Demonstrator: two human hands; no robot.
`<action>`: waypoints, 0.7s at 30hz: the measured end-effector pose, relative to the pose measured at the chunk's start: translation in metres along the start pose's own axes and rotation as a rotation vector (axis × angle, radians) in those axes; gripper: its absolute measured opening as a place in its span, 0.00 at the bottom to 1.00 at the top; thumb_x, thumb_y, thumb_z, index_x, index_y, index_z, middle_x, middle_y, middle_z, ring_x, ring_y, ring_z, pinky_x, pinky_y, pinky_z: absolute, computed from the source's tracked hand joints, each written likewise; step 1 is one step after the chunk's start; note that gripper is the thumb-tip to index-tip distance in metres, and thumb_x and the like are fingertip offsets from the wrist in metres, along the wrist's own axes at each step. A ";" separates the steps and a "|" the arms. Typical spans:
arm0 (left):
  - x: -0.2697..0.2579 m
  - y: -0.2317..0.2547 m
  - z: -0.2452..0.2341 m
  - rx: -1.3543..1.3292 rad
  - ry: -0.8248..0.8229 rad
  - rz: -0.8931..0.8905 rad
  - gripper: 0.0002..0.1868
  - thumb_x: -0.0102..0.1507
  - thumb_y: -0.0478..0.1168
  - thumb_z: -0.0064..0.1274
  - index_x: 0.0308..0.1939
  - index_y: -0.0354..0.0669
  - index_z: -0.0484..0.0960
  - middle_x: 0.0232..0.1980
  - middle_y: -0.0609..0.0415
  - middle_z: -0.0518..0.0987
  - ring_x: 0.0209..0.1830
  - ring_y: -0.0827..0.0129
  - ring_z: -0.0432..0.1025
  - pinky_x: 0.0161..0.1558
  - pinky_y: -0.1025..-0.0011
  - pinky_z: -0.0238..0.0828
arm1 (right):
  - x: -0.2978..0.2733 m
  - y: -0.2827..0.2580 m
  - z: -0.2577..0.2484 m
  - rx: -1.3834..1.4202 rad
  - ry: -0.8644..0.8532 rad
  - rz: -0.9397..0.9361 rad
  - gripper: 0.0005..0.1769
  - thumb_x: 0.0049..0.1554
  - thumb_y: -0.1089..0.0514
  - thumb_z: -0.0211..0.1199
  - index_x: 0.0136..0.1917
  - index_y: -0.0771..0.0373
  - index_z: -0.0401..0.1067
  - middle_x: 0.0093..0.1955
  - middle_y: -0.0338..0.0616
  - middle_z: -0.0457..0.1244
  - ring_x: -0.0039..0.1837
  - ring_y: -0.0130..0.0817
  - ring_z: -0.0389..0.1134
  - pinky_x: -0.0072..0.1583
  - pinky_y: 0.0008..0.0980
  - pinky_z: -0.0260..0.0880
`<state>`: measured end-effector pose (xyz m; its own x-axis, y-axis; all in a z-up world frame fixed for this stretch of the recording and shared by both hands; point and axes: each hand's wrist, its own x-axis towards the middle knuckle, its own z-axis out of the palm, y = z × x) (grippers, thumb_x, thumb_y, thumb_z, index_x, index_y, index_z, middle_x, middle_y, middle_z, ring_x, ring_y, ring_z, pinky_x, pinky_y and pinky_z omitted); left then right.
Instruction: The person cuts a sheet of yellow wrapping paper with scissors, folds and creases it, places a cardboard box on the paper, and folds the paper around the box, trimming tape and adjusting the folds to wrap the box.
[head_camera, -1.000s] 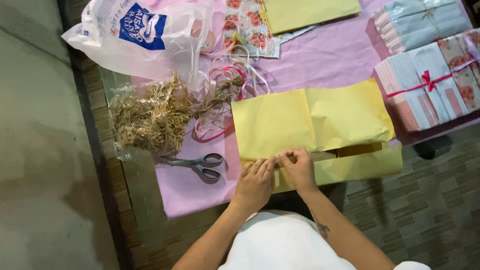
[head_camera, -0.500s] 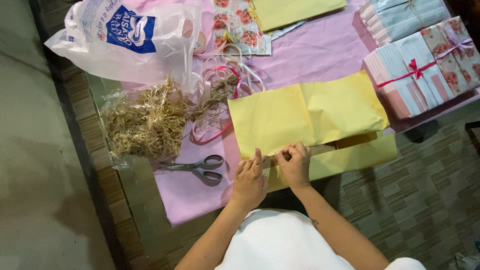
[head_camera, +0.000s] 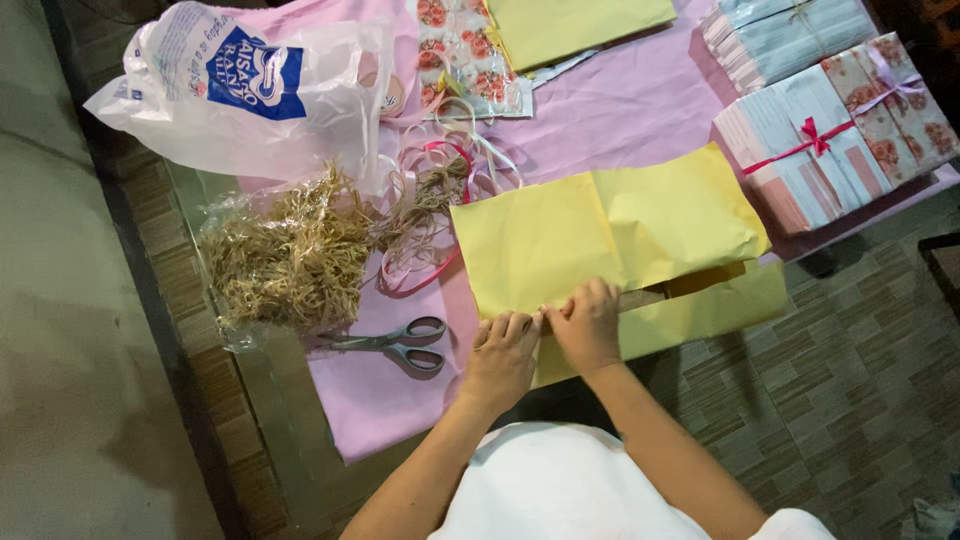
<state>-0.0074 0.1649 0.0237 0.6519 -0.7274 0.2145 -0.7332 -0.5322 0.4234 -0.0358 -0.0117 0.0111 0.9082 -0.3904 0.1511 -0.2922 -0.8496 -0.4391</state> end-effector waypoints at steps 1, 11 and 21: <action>0.001 -0.001 -0.001 0.017 -0.002 0.016 0.29 0.58 0.39 0.52 0.65 0.39 0.75 0.54 0.54 0.73 0.58 0.62 0.66 0.59 0.63 0.59 | 0.004 0.000 -0.004 0.006 -0.011 0.013 0.23 0.42 0.52 0.81 0.29 0.62 0.65 0.41 0.48 0.59 0.51 0.49 0.58 0.57 0.49 0.62; 0.042 -0.028 -0.014 0.000 -0.030 -0.083 0.13 0.59 0.40 0.54 0.47 0.42 0.80 0.51 0.49 0.76 0.53 0.54 0.69 0.51 0.54 0.64 | 0.072 0.077 -0.056 -0.029 -0.114 -0.265 0.17 0.40 0.61 0.77 0.41 0.62 0.73 0.45 0.51 0.65 0.52 0.54 0.65 0.54 0.50 0.66; 0.063 -0.124 0.037 -1.002 0.177 -0.783 0.23 0.59 0.31 0.64 0.56 0.25 0.78 0.51 0.38 0.84 0.46 0.61 0.77 0.47 0.65 0.74 | 0.178 0.311 -0.103 0.072 -0.399 0.300 0.28 0.52 0.59 0.76 0.61 0.70 0.69 0.56 0.57 0.67 0.58 0.47 0.69 0.59 0.43 0.69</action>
<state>0.1176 0.1690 -0.0478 0.9141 -0.2615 -0.3098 0.2702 -0.1768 0.9464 0.0046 -0.3820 -0.0073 0.8351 -0.4363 -0.3351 -0.5496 -0.6886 -0.4730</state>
